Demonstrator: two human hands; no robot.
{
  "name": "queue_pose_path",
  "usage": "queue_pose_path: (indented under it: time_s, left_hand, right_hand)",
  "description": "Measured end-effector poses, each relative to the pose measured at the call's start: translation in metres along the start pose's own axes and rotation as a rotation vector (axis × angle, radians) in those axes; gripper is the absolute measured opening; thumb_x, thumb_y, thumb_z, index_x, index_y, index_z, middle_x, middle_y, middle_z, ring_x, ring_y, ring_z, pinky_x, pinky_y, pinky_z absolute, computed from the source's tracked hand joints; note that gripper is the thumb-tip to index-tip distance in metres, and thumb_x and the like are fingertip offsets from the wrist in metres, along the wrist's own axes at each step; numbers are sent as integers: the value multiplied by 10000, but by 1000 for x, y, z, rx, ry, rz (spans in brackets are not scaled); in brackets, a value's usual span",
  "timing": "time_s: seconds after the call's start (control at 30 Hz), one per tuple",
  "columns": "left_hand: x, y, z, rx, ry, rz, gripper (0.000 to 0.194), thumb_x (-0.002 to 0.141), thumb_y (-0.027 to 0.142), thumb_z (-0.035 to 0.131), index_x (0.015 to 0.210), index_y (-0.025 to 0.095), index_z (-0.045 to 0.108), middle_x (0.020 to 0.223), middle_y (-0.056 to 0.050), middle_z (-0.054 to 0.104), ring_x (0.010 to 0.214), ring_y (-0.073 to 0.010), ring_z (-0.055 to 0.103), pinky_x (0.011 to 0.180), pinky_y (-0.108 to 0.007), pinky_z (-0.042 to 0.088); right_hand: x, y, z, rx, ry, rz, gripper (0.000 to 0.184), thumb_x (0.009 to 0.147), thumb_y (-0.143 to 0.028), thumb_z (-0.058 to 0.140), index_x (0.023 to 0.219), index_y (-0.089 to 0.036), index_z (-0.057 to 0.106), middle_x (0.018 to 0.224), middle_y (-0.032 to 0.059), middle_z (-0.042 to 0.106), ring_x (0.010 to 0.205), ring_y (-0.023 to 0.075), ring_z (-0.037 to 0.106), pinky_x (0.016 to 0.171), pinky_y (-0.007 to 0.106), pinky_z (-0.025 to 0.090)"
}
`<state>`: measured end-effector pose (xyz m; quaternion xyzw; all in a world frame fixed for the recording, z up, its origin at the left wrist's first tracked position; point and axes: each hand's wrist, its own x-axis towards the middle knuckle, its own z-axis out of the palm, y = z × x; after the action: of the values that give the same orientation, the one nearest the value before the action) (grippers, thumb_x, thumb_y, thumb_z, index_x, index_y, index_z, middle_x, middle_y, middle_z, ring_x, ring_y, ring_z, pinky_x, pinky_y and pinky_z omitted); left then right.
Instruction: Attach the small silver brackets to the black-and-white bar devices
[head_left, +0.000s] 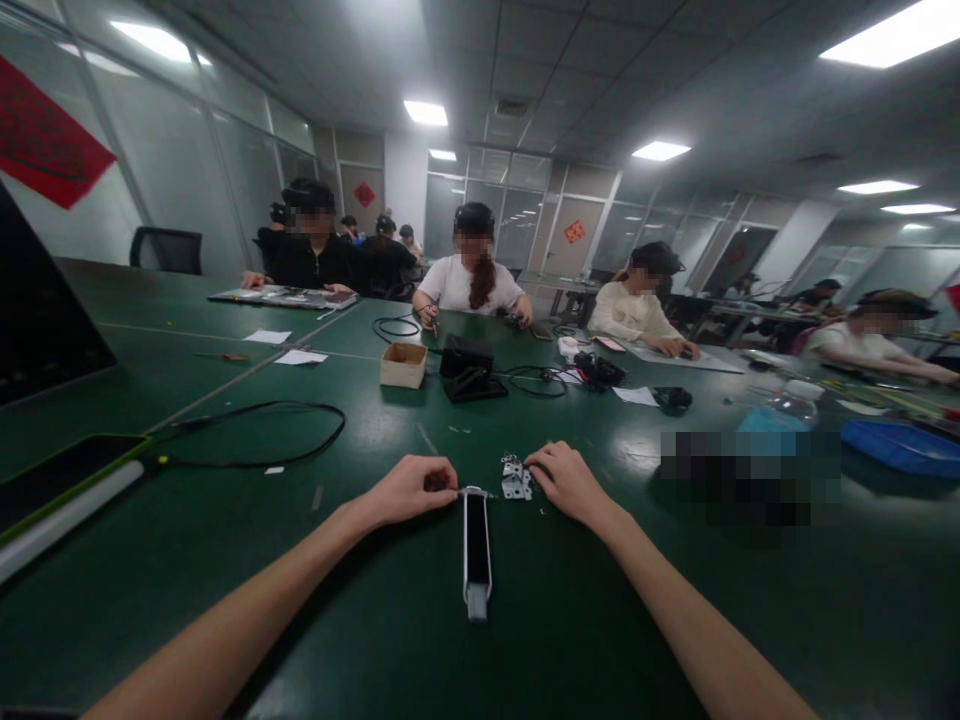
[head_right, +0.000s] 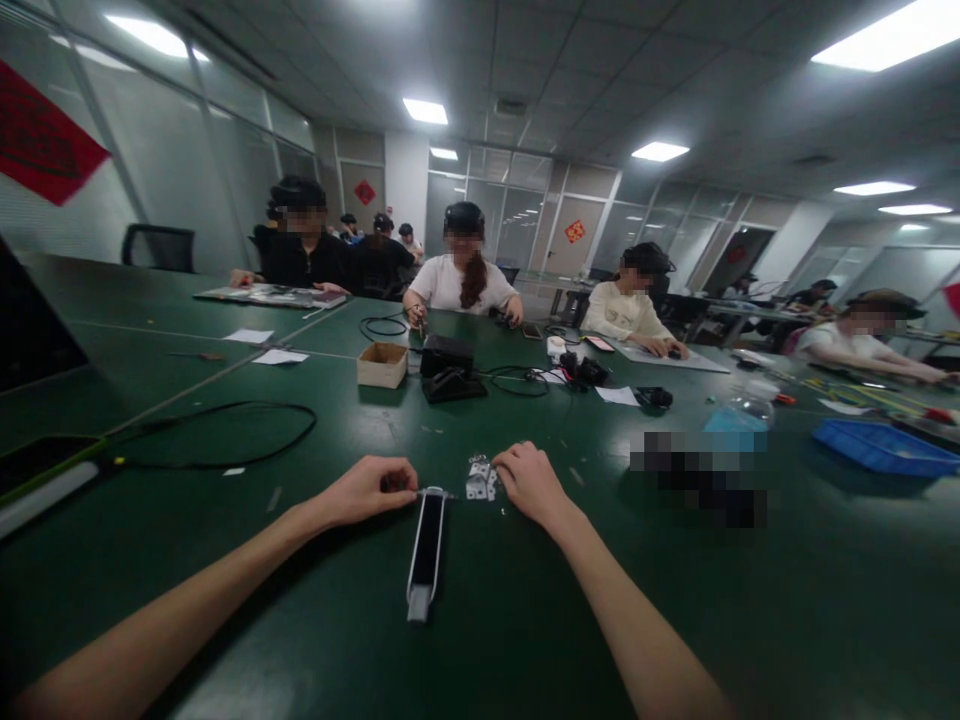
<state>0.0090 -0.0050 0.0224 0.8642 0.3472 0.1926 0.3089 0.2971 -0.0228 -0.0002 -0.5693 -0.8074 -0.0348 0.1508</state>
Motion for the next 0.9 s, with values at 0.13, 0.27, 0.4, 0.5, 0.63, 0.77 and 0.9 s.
queue_pose_path:
  time_s: [0.13,0.27,0.4,0.5,0.63,0.77,0.9]
  left_hand:
    - [1,-1,0,18,-16,-14,164,805,306,575,869,172,644,817,-2,641,708,-141,570,661,-245,446]
    - [3,-2,1,24,-17,-17,173,809,326,560,863,181,638,824,-1,647,727,-149,576,685,-254,443]
    - [3,0,1,31,-19,-25,180,805,337,559,859,181,631,825,-5,650,734,-153,580,685,-253,442]
    - [3,3,0,32,-24,-26,183,809,337,550,857,178,628,822,-7,648,731,-153,581,682,-254,442]
    - [3,4,-1,31,-28,-34,182,810,334,548,857,176,624,809,-3,643,718,-150,580,668,-248,438]
    - [3,3,0,38,-27,-30,187,815,338,541,857,175,623,805,-4,643,710,-148,577,665,-248,437]
    - [4,0,3,41,-24,-17,190,814,342,541,847,172,619,782,-2,633,690,-146,571,656,-250,438]
  right_hand:
    - [2,-3,-6,-20,-51,38,237,928,-269,451,985,-196,669,968,73,644,933,193,541,800,329,409]
    - [4,-6,-12,-33,-88,98,221,916,-282,481,960,-196,680,936,78,652,908,200,553,781,322,420]
    - [6,-9,-16,-60,-116,138,221,911,-273,485,933,-177,683,913,81,655,876,193,566,758,304,430]
    - [7,-10,-17,-75,-122,148,220,907,-265,487,919,-165,683,910,85,658,868,195,572,750,300,434]
    - [8,-14,-20,-109,-143,131,249,923,-274,461,948,-172,686,934,90,661,885,201,581,760,304,434]
    - [11,-21,-26,-154,-173,140,263,927,-261,448,928,-171,696,935,110,663,896,211,591,766,308,430]
    - [16,-25,-29,-157,-203,182,254,905,-255,474,892,-159,709,916,121,673,892,221,607,764,304,432]
